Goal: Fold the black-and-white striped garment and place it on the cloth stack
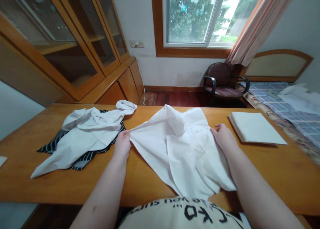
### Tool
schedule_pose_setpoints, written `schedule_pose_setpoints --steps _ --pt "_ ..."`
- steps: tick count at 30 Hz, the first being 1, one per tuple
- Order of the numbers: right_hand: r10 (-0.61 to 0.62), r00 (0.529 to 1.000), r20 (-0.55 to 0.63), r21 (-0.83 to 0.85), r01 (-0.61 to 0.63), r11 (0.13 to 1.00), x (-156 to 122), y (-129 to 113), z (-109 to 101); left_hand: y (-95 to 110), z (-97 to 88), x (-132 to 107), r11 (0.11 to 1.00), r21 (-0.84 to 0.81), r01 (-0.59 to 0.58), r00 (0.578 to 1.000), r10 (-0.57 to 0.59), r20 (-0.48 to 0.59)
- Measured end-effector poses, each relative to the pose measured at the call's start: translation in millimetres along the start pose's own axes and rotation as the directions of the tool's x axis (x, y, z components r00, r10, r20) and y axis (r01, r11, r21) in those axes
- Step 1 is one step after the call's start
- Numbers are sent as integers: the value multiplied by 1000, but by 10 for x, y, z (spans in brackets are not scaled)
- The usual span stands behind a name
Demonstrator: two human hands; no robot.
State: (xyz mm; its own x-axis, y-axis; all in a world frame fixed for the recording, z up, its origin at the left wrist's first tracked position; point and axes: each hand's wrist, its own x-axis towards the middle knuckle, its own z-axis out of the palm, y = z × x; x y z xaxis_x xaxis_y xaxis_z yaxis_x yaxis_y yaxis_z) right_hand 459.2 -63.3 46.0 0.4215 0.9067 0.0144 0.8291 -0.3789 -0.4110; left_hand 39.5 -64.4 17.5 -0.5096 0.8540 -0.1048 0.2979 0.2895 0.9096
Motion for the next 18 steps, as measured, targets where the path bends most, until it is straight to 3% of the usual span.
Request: schedule_pose_setpoints --steps 2,4,5,6,8,9,10,12,13,15,17,18 --pt "-101 993 -60 -125 92 988 -52 29 92 25 68 -109 999 28 -44 999 44 3" --pt "-285 956 64 -130 291 948 -213 -43 209 62 199 -351 985 85 -149 988 145 48" --pt "-377 911 167 -90 395 914 -321 -108 267 79 281 -507 967 123 -224 970 208 128" --pt "-454 851 263 -37 480 877 -439 -185 319 91 371 -673 938 158 -310 931 265 252" --pt "-586 719 374 76 605 792 -668 -343 398 90 559 -983 880 159 -448 783 299 546" --pt "-645 649 403 146 650 745 -765 -410 427 76 649 -1103 864 140 -483 703 287 651" --pt "-695 585 419 226 674 704 -842 -462 449 55 731 -1190 862 125 -491 654 270 707" --pt "-754 496 430 403 642 652 -929 -511 485 3 851 -1255 864 133 -485 649 254 717" --pt "-759 493 424 478 590 650 -942 -509 502 -18 881 -1241 864 144 -482 666 255 701" --pt "-720 564 405 555 474 683 -931 -472 538 -32 875 -1159 866 152 -477 700 269 662" --pt "-660 635 402 526 430 734 -908 -424 578 -1 797 -1063 860 134 -492 711 308 632" --pt "-644 648 408 480 448 754 -902 -408 600 26 744 -1025 854 123 -506 715 335 613"
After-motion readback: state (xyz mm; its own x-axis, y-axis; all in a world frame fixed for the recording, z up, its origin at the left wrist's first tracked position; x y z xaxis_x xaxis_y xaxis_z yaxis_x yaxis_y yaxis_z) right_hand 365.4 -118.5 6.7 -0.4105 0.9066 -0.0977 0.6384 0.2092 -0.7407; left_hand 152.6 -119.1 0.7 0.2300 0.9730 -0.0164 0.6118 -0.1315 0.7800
